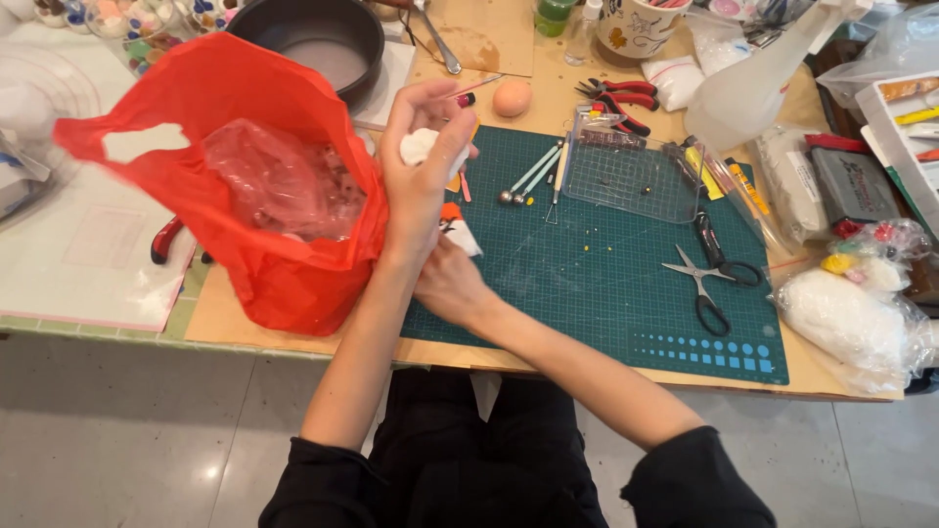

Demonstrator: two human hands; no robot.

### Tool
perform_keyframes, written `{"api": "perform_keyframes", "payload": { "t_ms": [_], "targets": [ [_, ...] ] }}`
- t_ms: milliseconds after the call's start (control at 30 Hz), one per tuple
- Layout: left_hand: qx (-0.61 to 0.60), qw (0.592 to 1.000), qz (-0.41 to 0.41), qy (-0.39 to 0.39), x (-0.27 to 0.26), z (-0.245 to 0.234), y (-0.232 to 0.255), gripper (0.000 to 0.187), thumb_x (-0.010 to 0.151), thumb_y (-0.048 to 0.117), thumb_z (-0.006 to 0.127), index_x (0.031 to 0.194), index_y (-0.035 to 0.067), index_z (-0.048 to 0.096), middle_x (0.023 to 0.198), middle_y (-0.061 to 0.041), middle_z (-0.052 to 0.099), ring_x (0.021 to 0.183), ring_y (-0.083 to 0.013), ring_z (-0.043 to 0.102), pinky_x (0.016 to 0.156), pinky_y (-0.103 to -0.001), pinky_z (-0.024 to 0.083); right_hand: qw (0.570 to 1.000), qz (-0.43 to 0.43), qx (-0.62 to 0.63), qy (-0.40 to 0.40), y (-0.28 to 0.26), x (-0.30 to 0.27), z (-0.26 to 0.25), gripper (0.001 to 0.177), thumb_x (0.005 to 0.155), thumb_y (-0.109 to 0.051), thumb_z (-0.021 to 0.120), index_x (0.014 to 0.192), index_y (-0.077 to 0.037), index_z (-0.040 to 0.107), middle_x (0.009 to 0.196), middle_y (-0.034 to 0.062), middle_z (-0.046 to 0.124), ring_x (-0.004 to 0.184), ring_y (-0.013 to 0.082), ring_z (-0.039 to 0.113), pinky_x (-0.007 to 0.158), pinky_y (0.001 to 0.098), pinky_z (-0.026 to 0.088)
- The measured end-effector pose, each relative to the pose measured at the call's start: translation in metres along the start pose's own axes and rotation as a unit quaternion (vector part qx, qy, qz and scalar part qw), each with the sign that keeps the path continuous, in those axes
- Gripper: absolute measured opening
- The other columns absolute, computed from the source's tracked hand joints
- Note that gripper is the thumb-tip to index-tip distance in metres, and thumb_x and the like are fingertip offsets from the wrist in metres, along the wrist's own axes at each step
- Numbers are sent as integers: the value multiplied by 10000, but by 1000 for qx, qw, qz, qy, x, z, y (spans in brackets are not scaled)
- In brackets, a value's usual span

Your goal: Opening a package of modeling clay and rolling a piece into a ball.

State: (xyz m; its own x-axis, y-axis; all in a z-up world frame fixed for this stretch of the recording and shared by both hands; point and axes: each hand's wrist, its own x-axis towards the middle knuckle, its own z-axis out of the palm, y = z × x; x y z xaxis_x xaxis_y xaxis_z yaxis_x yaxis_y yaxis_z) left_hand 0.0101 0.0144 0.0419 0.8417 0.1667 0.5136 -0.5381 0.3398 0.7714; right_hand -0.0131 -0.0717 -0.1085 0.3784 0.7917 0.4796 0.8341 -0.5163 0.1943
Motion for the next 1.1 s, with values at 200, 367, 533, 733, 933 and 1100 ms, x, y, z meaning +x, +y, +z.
{"api": "perform_keyframes", "payload": {
  "t_ms": [200,367,533,733,933,1100],
  "targets": [
    [-345,911,-224,-7,22,3,-48,422,1022,274,622,1353,62,471,1130,-159,654,983,-300,697,833,-399,558,980,7,198,16,11,-9,-2,350,792,-189,727,1084,-2,679,1100,165,697,1087,375,657,976,477,538],
    [-383,888,-247,-57,31,16,-67,479,1035,353,556,1395,46,483,1228,-206,653,1096,-331,669,936,-439,569,932,224,260,120,69,-42,-105,221,924,-198,679,1088,-58,727,1106,110,753,1055,257,715,967,424,550],
    [-375,885,-250,-118,28,44,-123,481,1066,363,534,1416,37,486,1224,-216,660,1074,-308,677,920,-435,572,818,364,324,305,133,-57,-132,210,1083,-131,592,1233,-21,689,1161,103,761,1072,182,750,984,307,587],
    [-278,920,-273,-38,15,54,-170,346,1077,379,498,1143,42,548,890,-128,680,681,-217,674,581,-327,536,909,241,277,198,144,-50,-113,716,952,-87,728,1567,-9,370,1451,208,535,1310,296,575,1105,386,489],
    [-153,941,-301,29,5,51,-148,381,1092,400,459,957,54,542,625,-42,567,427,-124,509,365,-252,391,920,250,280,114,141,-49,-89,811,860,-77,776,1560,-12,373,1521,229,492,1410,397,503,1139,431,438],
    [-215,926,-311,-10,-6,47,-153,470,1104,480,434,1111,34,580,870,-49,629,715,-133,615,616,-281,504,945,190,192,183,142,-60,-85,834,819,-137,815,1517,-5,377,1549,240,443,1381,421,512,1128,421,465]
  ]
}}
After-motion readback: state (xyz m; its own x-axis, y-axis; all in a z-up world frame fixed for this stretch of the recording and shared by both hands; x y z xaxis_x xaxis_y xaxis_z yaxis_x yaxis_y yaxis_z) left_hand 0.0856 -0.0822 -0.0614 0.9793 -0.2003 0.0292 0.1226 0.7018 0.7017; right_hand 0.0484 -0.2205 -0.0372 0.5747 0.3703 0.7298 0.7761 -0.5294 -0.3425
